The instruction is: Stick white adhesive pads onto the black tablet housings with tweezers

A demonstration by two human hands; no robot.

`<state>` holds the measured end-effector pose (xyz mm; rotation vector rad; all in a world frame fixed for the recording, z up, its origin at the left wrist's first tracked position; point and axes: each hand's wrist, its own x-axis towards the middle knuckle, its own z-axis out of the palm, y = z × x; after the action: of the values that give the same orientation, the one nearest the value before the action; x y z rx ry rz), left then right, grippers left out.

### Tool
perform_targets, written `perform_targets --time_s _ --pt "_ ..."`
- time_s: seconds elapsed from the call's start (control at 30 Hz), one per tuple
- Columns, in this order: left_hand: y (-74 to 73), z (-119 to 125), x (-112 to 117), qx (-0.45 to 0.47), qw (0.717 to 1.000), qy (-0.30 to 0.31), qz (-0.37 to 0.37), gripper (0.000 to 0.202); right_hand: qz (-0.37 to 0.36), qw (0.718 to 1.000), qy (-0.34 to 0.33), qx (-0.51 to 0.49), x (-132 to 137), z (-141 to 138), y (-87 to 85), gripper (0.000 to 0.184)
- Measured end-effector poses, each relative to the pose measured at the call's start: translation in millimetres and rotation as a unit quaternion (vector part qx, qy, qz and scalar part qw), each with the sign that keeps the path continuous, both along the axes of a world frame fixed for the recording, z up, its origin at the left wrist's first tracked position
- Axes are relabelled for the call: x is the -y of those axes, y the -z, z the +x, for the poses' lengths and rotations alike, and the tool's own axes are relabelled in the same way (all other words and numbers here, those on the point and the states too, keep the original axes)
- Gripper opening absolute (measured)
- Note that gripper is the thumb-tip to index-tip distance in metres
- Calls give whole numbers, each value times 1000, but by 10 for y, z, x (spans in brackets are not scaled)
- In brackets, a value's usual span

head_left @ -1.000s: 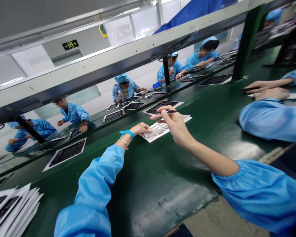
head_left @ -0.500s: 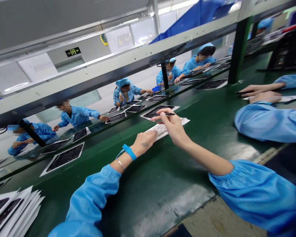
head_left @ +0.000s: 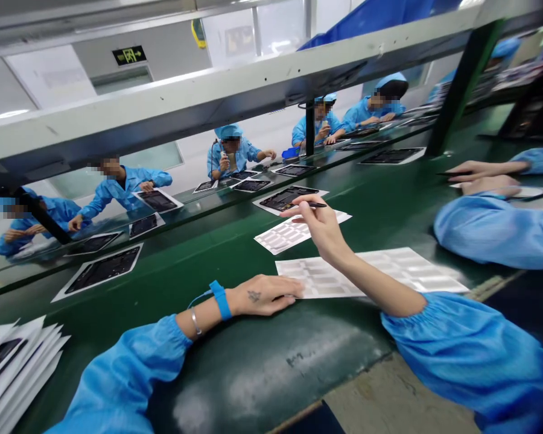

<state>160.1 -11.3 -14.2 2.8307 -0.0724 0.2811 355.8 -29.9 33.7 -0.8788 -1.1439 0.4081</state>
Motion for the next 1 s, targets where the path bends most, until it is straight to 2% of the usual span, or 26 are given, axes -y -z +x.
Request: perform_targets --time_s 0.1,0.3,0.4,0.57,0.67,0.73,0.8,0.87,1.0 --pt "48 -39 11 19 999 13 -32 28 -20 1000 9 8 -52 33 63 38" --pt "139 14 30 26 998 46 -20 33 -96 991 55 71 -223 144 263 45" --pt "134 59 29 31 998 47 29 34 -119 981 75 130 -294 183 379 50" --pt "57 47 169 73 985 0 156 32 -142 954 106 242 -256 147 564 46" --pt "3 -150 383 53 981 38 185 34 -160 918 114 345 -264 85 624 31" --pt "-9 -367 552 41 981 70 176 33 -177 886 109 415 -394 27 612 18" --pt "2 -606 700 31 984 73 159 32 -201 851 113 472 -655 -40 554 13" --pt "30 -809 792 20 988 52 143 31 -233 815 131 514 -1013 -101 464 16" --pt "127 -971 778 28 992 10 122 27 -302 743 173 571 -1731 -152 306 30"
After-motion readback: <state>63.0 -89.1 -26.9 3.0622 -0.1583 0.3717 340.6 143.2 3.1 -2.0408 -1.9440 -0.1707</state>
